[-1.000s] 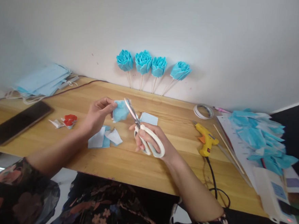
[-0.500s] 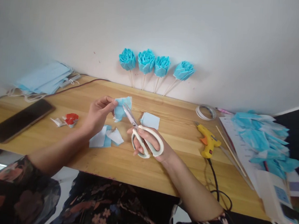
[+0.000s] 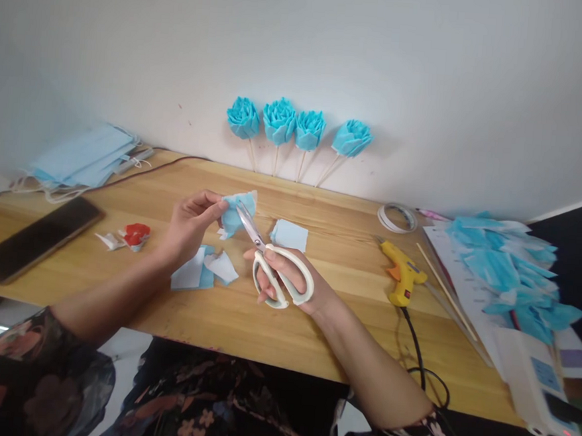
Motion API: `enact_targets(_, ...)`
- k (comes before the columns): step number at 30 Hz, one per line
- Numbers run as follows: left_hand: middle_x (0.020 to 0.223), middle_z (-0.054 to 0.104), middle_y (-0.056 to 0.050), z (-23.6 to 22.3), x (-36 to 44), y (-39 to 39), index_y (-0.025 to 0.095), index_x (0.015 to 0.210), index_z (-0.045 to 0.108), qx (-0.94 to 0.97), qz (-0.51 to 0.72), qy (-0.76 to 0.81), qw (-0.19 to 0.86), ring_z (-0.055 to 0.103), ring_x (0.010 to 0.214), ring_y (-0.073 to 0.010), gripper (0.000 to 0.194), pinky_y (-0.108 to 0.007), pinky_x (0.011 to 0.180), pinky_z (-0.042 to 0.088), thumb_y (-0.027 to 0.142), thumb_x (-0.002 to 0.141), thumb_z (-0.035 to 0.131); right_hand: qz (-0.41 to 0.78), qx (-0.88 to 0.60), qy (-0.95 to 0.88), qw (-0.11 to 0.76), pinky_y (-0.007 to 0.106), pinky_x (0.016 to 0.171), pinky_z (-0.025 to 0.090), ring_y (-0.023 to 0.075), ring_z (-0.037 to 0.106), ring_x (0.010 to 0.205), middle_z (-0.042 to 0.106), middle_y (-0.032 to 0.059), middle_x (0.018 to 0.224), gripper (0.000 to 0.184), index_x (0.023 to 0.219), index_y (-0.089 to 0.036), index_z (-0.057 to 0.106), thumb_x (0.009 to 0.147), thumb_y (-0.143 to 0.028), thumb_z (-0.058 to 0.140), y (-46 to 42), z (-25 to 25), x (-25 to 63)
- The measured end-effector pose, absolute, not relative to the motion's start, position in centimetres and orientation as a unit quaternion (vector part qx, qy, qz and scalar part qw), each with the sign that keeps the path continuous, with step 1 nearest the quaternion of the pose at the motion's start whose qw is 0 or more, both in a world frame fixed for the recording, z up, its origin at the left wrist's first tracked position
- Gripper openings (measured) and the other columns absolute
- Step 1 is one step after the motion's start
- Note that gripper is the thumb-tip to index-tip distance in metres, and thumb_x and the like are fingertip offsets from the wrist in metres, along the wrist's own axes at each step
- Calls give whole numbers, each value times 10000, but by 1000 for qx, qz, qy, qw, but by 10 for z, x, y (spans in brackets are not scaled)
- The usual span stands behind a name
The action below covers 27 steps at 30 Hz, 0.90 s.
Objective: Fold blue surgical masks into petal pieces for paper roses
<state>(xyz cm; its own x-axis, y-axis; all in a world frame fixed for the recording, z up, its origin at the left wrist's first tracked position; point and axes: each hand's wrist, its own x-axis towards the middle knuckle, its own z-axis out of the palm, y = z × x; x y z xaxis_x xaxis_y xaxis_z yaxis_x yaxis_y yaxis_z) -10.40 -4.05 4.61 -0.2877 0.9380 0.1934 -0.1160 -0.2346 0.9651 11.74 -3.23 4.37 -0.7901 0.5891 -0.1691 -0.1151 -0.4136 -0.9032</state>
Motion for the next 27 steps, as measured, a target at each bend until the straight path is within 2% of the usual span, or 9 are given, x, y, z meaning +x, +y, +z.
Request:
enact_targets(9,613,607,13,46,-104,-41,176,702,663,438,652,471,403,534,543,-86,293,-222,530,442,421,738,821,784,-247,-523,226,229,490,564,64,490,443,568,-54,553,491,1193,-162,703,926,-562,603,-33,39,119)
enact_targets(16,622,619,1,45,-103,-42,180,710,680,444,651,473,395,541,550,-97,287,-236,540,447,428,751,817,773,-261,-530,230,210,462,526,56,467,427,546,-60,536,473,1176,-150,715,919,-538,629,-35,46,118)
enact_targets(19,616,611,-2,43,-104,-42,177,711,683,456,645,471,393,556,564,-105,314,-239,557,455,465,798,776,769,-265,-531,236,207,446,514,54,442,413,519,-69,513,477,1176,-149,717,919,-540,625,-35,46,118)
enact_targets(23,739,661,-14,39,-107,-41,192,853,728,448,660,461,390,572,621,-101,298,-226,593,468,490,853,721,769,-269,-528,239,208,447,515,54,434,413,492,-75,508,462,1170,-157,723,917,-532,631,-35,47,118)
enact_targets(27,896,720,-52,41,-108,-41,199,1017,749,467,634,463,407,604,694,-121,408,-223,602,470,536,788,768,777,-271,-521,227,201,441,518,43,388,411,478,-79,510,454,1158,-154,727,899,-521,657,-36,49,117)
